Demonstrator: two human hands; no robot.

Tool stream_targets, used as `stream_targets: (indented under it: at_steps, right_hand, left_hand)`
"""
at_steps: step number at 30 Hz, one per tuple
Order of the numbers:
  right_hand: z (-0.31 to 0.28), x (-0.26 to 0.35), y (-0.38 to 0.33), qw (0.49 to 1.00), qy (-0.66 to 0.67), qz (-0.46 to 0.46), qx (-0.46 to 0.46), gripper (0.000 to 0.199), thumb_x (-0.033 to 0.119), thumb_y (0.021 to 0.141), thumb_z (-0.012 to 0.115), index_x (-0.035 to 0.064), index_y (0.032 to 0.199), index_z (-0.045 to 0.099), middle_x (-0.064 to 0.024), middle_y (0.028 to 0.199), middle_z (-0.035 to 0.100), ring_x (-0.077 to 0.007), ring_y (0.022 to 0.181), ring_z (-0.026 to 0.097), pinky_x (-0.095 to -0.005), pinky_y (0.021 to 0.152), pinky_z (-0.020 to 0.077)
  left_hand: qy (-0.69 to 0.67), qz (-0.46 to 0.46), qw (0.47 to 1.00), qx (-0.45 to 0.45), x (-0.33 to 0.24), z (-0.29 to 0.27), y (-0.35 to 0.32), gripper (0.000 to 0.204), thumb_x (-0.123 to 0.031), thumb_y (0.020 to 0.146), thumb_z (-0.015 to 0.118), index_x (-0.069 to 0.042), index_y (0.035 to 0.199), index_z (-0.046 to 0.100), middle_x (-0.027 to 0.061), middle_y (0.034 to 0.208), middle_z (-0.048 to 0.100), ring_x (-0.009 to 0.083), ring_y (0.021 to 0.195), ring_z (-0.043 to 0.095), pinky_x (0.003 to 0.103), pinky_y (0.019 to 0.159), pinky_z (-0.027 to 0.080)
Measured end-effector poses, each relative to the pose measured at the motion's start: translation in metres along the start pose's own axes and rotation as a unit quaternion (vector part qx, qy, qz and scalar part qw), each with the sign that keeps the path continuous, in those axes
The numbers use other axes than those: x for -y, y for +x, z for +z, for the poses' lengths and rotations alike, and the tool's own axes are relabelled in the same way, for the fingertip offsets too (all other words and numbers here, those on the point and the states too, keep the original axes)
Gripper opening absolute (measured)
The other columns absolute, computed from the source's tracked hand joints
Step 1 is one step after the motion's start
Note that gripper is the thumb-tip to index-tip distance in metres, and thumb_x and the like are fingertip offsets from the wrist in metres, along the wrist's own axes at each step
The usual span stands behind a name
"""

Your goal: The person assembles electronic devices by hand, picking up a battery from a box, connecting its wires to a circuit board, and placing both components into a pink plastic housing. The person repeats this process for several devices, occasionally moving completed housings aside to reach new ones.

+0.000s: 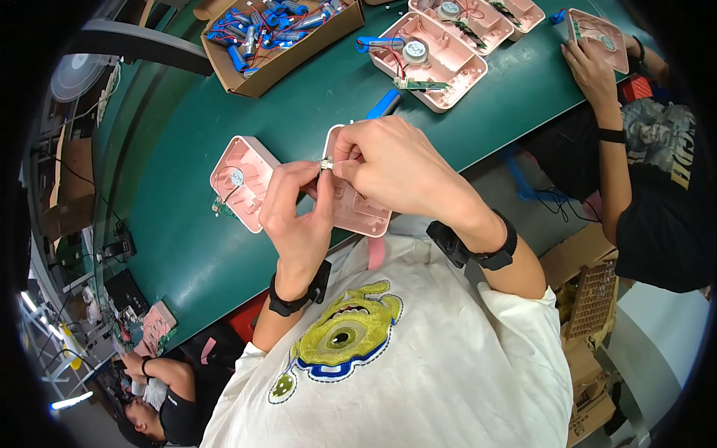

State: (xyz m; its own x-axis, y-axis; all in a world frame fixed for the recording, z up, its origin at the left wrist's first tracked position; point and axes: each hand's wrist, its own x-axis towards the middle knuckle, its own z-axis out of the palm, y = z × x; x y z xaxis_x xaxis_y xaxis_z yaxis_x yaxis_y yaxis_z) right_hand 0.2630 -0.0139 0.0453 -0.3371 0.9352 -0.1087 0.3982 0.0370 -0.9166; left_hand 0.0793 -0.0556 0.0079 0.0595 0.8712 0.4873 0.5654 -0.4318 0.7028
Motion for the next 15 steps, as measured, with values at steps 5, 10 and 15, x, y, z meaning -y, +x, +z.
stream_targets:
  at_steps: [5, 10, 15]
  right_hand:
    - [0.0060, -0.0004, -0.0021, 1.000, -0.002, -0.018, -0.010, 0.012, 0.007, 0.090, 0.073, -0.0031, 0.089, 0.068, -0.0094, 0.063, 0.064, -0.0146, 0.053, 0.057, -0.0328, 0.055, 0.0422]
    - [0.0074, -0.0025, -0.0034, 1.000, 0.005, -0.010, -0.013, 0.009, 0.005, 0.090, 0.072, -0.0029, 0.089, 0.068, -0.0094, 0.062, 0.064, -0.0144, 0.053, 0.058, -0.0327, 0.054, 0.0419]
    - [0.0112, -0.0080, -0.0019, 1.000, 0.015, 0.003, -0.010, 0.008, 0.004, 0.088, 0.072, -0.0028, 0.089, 0.068, -0.0095, 0.062, 0.064, -0.0142, 0.052, 0.058, -0.0328, 0.053, 0.0413]
  left_hand:
    - [-0.025, -0.045, 0.999, 0.005, -0.0046, -0.0015, 0.0014, 0.019, 0.012, 0.082, 0.078, 0.004, 0.096, 0.070, 0.0145, 0.094, 0.070, 0.0247, 0.071, 0.068, 0.035, 0.060, 0.054]
    - [-0.004, 0.015, 1.000, 0.006, 0.0000, -0.0011, -0.0011, 0.018, 0.013, 0.082, 0.077, 0.004, 0.096, 0.069, 0.0146, 0.094, 0.069, 0.0264, 0.072, 0.067, 0.035, 0.060, 0.054]
    - [0.009, 0.032, 0.999, 0.023, 0.0020, -0.0028, 0.0024, 0.019, 0.015, 0.081, 0.076, 0.004, 0.096, 0.068, 0.0152, 0.093, 0.068, 0.0300, 0.075, 0.067, 0.038, 0.063, 0.054]
